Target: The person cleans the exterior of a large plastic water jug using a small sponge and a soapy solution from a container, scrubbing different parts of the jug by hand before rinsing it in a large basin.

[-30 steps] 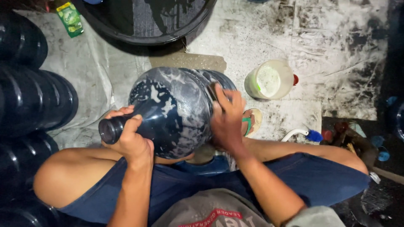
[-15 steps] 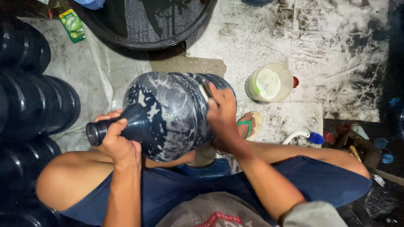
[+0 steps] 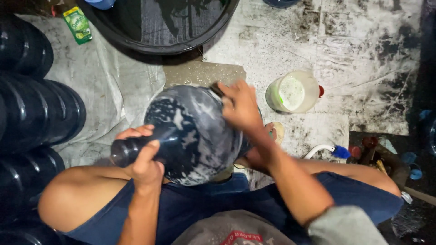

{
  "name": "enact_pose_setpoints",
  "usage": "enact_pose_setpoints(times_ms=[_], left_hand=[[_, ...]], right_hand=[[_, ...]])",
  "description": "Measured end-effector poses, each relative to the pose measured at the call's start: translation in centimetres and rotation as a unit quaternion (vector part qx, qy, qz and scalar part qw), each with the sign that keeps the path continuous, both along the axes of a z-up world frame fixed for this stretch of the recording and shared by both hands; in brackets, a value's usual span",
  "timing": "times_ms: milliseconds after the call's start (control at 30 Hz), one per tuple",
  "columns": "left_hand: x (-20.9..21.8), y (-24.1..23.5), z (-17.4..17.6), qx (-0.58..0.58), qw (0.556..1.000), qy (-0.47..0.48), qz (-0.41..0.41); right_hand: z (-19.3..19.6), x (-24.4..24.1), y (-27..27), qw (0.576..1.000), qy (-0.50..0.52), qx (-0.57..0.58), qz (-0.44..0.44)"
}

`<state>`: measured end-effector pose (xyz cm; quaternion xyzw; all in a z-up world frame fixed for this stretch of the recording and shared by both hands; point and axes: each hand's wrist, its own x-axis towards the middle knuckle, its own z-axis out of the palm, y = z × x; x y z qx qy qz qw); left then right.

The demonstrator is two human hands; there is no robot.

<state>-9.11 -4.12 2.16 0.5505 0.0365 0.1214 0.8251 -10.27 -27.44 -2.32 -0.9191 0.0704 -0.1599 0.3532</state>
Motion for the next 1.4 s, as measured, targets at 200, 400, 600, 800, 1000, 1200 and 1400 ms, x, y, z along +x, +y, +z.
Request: enact_pose_setpoints(times_ms=[200, 400, 600, 800, 1000, 1200, 1400], left_hand=[[1.0, -0.4, 0.1, 0.025, 0.998, -0.024, 0.046], [2.1, 1.1, -0.3, -0.039, 0.992, 0.059, 0.107], [1.8, -0.6, 1.3, 0.012, 0.978, 0.120, 0.171], [0.1, -0.7, 2.8, 0.149, 0.970, -0.097, -0.168], [1.3, -2.0, 1.5, 0.060, 0.982, -0.118, -0.134], [2.6, 0.8, 0.2, -0.058, 0.997, 0.060, -0.001], [2.3, -0.8, 0.6, -0.038, 0.998, 0.039, 0.032]], right_hand=[[-1.0, 5.4, -2.1, 0.966, 0.168, 0.168, 0.099], [3.5, -6.6, 4.2, 0.996, -0.054, 0.064, -0.006], [1.0, -13.1, 6.7, 0.989, -0.039, 0.091, -0.113], [1.1, -9.7, 1.2, 0.974, -0.111, 0.145, -0.137], [-2.4, -10.2, 1.3, 0.941, -0.089, 0.269, -0.185], [0.1, -13.0, 7.3, 0.978, -0.076, 0.090, -0.171], [0.7, -6.8, 1.9, 0.976, -0.077, 0.163, -0.121]])
